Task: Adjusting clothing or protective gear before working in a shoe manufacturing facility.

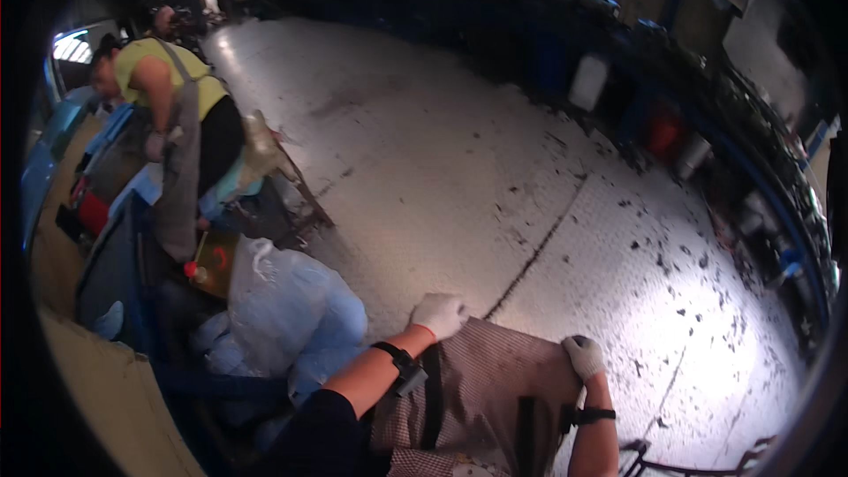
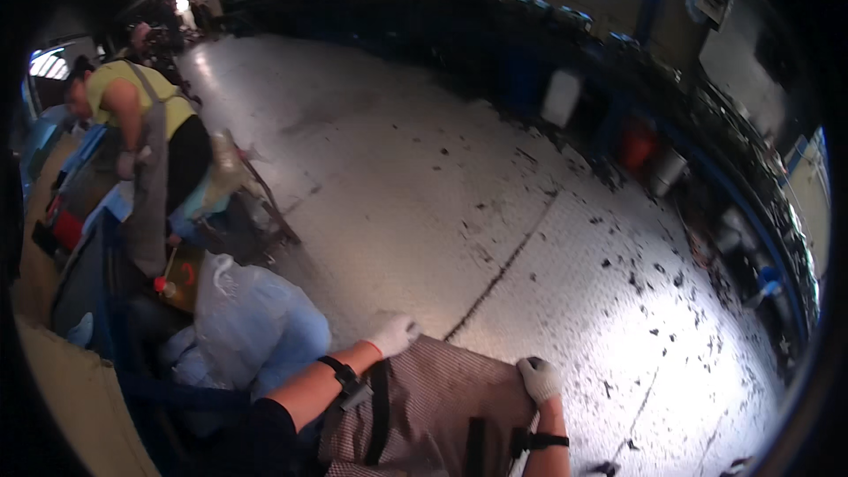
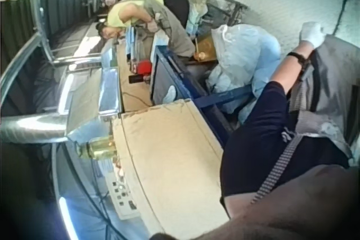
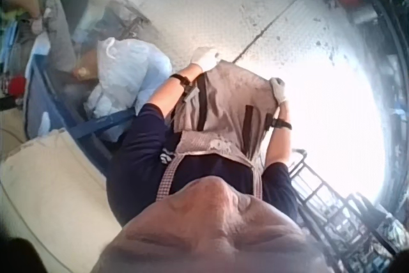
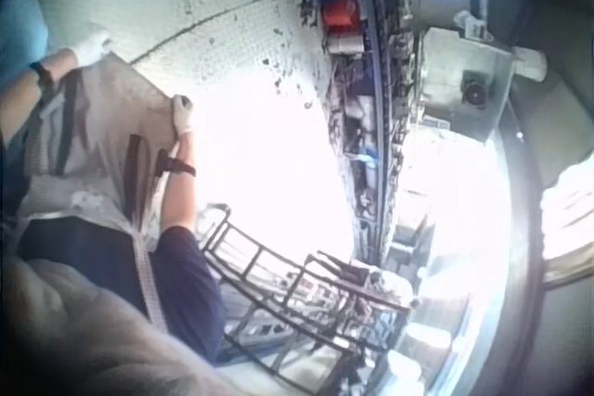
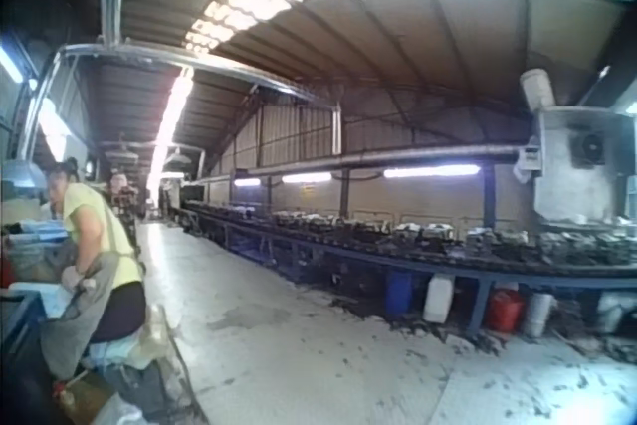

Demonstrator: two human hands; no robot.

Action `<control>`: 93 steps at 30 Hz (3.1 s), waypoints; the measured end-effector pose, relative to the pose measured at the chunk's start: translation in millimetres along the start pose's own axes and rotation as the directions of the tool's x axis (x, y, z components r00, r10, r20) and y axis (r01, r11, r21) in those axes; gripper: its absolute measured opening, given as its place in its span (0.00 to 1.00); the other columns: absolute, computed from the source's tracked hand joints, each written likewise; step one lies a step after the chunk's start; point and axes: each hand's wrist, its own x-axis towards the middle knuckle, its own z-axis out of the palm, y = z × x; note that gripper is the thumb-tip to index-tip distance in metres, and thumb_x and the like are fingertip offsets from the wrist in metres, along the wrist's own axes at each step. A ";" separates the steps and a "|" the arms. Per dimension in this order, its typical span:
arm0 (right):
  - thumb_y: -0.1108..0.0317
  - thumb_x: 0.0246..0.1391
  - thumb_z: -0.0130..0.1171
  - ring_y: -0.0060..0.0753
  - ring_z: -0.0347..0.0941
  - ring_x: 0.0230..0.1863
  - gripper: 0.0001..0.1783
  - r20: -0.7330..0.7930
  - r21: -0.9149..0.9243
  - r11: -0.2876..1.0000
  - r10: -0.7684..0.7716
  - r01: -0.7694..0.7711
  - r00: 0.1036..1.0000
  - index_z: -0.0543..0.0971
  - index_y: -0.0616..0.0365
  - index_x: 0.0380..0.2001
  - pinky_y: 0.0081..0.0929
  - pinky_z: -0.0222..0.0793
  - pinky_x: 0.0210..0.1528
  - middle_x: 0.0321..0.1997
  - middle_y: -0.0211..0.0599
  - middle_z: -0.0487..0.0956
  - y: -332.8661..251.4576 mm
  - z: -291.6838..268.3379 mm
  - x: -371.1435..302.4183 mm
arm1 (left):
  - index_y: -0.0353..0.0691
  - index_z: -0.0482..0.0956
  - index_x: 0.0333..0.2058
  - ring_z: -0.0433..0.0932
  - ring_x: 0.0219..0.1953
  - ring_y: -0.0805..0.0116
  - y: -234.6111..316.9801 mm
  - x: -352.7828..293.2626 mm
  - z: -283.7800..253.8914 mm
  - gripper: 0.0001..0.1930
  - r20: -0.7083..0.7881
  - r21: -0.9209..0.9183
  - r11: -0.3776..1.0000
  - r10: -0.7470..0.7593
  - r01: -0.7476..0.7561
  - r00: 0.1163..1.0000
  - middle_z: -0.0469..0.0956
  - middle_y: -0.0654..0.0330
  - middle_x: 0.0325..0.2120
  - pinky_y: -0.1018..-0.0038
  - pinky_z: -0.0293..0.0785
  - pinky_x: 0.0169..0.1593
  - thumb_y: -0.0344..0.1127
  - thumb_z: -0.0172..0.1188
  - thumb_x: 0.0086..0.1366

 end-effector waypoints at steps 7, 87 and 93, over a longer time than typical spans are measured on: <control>0.46 0.61 0.53 0.53 0.80 0.50 0.26 0.149 -0.088 0.996 0.022 -0.008 0.989 0.83 0.57 0.46 0.42 0.72 0.55 0.44 0.55 0.83 -35.7 15.0 10.0 | 0.42 0.83 0.25 0.81 0.33 0.46 -37.7 -4.5 0.1 0.15 0.007 -0.044 0.998 -0.040 0.040 0.999 0.82 0.49 0.27 0.52 0.75 0.39 0.47 0.57 0.60; 0.62 0.55 0.58 0.25 0.74 0.28 0.17 0.070 0.280 0.957 -0.103 0.079 0.992 0.83 0.69 0.31 0.28 0.70 0.33 0.25 0.37 0.82 12.5 25.5 24.5 | 0.38 0.79 0.34 0.81 0.40 0.47 -15.9 -20.8 -19.7 0.15 -0.077 0.071 0.997 0.026 -0.021 0.997 0.82 0.48 0.34 0.54 0.75 0.46 0.45 0.56 0.64; 0.61 0.52 0.58 0.33 0.78 0.31 0.18 -0.047 0.189 0.977 -0.091 0.099 0.995 0.85 0.69 0.32 0.33 0.73 0.37 0.27 0.45 0.84 17.1 30.7 19.8 | 0.39 0.80 0.33 0.81 0.40 0.48 -23.2 -15.2 -6.8 0.13 0.004 0.007 1.000 -0.010 0.010 1.000 0.82 0.49 0.34 0.54 0.75 0.47 0.44 0.57 0.62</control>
